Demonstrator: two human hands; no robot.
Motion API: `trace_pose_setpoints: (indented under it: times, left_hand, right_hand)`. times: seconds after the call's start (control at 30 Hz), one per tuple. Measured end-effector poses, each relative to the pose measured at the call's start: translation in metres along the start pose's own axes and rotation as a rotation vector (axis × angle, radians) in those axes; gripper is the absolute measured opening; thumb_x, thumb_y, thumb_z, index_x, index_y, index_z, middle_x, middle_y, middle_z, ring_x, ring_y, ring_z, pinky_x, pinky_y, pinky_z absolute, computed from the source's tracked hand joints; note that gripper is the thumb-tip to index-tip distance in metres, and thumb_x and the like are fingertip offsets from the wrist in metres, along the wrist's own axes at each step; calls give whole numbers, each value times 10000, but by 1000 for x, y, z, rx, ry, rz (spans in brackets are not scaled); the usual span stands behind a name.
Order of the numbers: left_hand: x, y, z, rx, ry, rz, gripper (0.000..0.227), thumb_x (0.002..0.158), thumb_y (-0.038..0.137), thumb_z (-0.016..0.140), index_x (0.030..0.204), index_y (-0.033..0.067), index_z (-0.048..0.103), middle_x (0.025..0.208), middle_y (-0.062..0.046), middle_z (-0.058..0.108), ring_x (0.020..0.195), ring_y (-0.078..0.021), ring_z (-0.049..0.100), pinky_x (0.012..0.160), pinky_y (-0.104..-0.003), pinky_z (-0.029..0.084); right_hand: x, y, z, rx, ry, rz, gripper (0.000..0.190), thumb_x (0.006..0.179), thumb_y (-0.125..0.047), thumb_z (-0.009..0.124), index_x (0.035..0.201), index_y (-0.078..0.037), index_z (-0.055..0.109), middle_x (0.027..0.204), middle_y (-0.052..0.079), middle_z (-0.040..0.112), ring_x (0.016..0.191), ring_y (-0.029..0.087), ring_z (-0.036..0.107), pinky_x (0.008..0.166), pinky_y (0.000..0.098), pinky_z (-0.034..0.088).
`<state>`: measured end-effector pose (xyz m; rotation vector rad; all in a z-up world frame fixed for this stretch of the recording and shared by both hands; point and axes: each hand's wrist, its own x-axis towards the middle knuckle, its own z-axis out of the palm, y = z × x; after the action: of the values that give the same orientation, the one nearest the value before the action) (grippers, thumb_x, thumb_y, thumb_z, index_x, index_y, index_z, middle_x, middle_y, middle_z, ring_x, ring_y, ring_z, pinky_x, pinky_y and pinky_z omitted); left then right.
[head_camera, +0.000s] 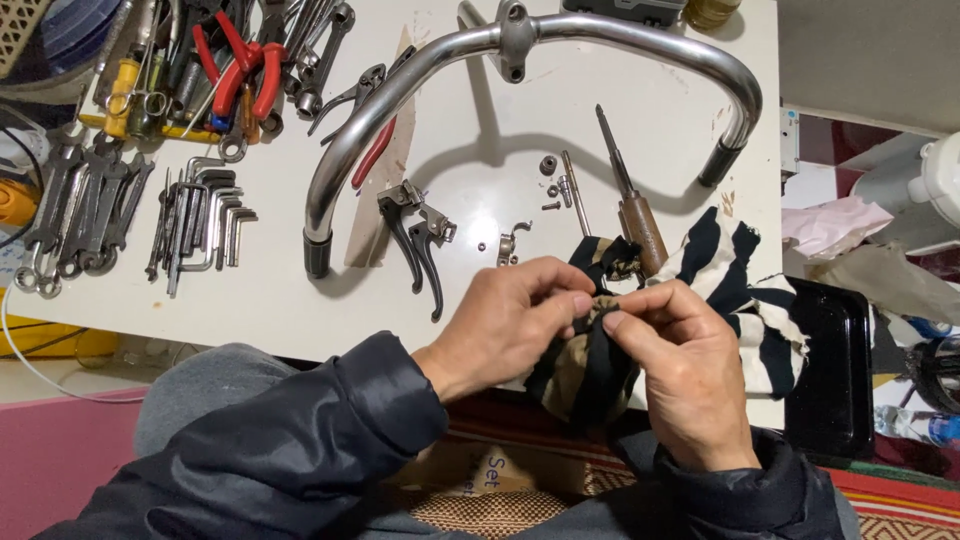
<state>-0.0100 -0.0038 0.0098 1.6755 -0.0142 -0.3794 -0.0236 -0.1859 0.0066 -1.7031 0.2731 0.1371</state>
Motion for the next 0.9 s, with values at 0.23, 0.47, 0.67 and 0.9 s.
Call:
trace_pose_setpoints:
  times: [0.23,0.47,0.67,0.9]
  left_hand:
    - [37,-11,-22,76,148,-50,208,902,249,657,1082,189,743,1095,3,787,852,-92,731,864,-299,639]
    - [89,-44,-32,494,265,160,338,958,246,531,1215,108,701,1143,-77,748,1046,-261,689,906,-424,519]
    - [133,-85,-30,787,254,260,297,933,204,620,1185,48,603,857,-122,719,753,-358,649,615,-486,482]
    - [166,-114,-30,999,317,498,275,890,65,739,1120,35,592,618,-101,635,545,-310,628,434,-462,477]
  right_hand:
    - [10,-1,-19,229,172,-108,137,855,44,709,940,-50,655,879,77,671,789,153,635,740,268,561]
    - [19,-8,-38,319,334,-152,136,850,-19,703,944,-88,632,809,45,637,678,86,574,625,177,453]
    - [17,-12,-41,341,321,-143,125,869,-13,692,959,-72,628,824,61,636,714,121,612,699,223,537]
    - [15,-15,-44,286,341,-119,122,865,-28,712,946,-86,642,702,-3,574,524,34,436,535,147,364]
